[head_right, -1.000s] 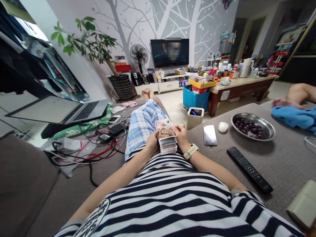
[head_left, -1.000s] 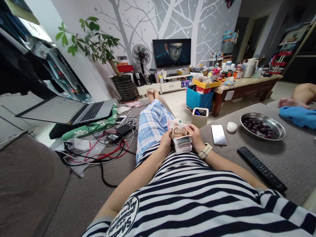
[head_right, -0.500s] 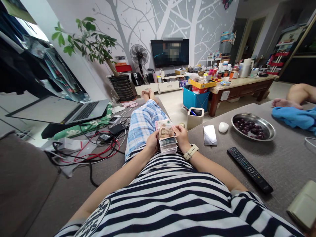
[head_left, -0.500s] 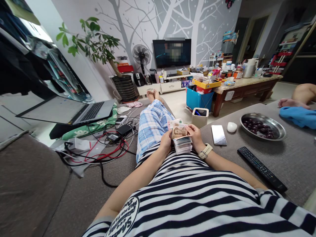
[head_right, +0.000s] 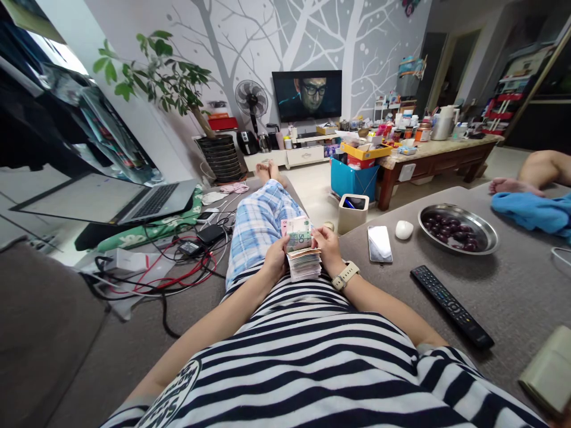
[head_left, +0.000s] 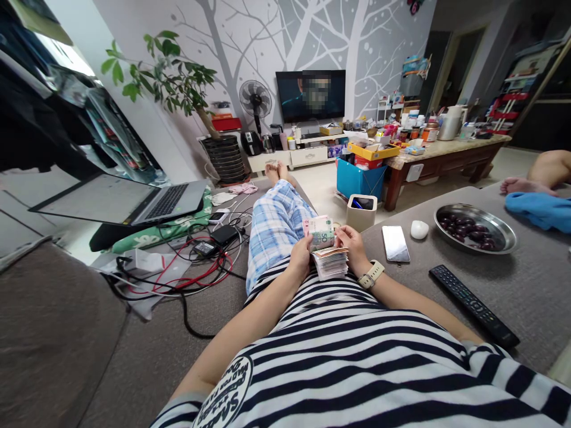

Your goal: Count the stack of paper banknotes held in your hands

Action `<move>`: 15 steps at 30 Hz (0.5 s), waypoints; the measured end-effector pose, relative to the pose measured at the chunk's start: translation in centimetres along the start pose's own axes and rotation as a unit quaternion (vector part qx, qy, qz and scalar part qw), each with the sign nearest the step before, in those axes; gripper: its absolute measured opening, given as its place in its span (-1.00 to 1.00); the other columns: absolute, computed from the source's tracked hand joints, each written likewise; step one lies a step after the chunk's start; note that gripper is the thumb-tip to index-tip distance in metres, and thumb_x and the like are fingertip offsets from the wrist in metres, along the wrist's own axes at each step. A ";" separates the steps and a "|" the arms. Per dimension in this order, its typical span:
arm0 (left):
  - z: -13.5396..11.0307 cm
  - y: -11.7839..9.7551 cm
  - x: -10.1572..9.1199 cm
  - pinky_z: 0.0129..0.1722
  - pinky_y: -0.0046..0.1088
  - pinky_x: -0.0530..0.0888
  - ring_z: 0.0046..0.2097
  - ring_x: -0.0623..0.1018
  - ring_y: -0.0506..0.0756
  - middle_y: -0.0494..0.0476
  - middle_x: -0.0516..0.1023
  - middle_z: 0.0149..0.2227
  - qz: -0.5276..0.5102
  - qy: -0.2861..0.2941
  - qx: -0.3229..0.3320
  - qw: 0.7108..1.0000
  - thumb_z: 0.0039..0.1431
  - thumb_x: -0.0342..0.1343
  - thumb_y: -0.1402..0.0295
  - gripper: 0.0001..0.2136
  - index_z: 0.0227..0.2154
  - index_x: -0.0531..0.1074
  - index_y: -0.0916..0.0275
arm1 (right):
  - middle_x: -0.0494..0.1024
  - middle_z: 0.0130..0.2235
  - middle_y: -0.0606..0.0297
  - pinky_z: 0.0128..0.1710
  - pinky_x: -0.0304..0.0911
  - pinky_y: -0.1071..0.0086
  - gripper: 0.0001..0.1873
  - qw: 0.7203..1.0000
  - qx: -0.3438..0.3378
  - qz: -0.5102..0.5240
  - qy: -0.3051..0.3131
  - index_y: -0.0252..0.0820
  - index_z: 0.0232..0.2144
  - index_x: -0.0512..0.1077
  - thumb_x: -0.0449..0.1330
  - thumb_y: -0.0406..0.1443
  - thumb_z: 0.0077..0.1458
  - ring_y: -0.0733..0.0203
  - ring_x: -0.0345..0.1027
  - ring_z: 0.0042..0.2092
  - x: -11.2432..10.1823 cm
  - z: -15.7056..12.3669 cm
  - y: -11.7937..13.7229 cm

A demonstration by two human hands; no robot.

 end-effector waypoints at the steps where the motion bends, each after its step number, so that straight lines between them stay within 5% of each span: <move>1: -0.2 0.1 0.1 0.00 -0.19 0.57 -0.19 0.68 0.23 0.16 0.69 -0.39 0.009 0.002 -0.011 1.000 -0.05 0.35 0.29 -0.84 -0.43 0.58 0.26 | 0.36 -0.61 0.43 -0.46 0.17 0.32 -0.53 1.000 -0.001 0.000 -0.005 -0.08 -0.50 0.37 0.36 0.14 -0.03 0.25 0.18 -0.54 -0.1 0.1 -0.1; 10: -1.7 -0.4 1.6 0.02 -0.14 0.57 -0.16 0.69 0.29 0.21 0.70 -0.38 0.022 0.058 -0.039 0.997 -0.10 0.34 0.37 -0.82 -0.37 0.60 0.29 | 0.43 -0.46 0.39 -0.40 0.27 0.33 -0.50 0.998 0.004 -0.008 -0.056 -0.07 -0.40 0.35 0.40 0.13 -0.13 0.20 0.30 -0.40 -1.2 0.7 -1.3; 15: -1.2 -0.1 1.2 0.01 -0.11 0.56 -0.20 0.69 0.29 0.21 0.70 -0.38 0.026 0.033 -0.039 0.998 -0.09 0.35 0.38 -0.84 -0.38 0.60 0.28 | 0.39 -0.53 0.39 -0.39 0.23 0.30 -0.52 0.998 0.013 -0.044 -0.045 -0.08 -0.52 0.36 0.35 0.14 -0.09 0.21 0.23 -0.44 -1.2 0.7 -1.6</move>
Point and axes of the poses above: each hand's wrist, its own z-axis towards the middle knuckle, its own x-axis out of the palm, y = z × x, the point moved 9 cm from there along z, towards the middle knuckle
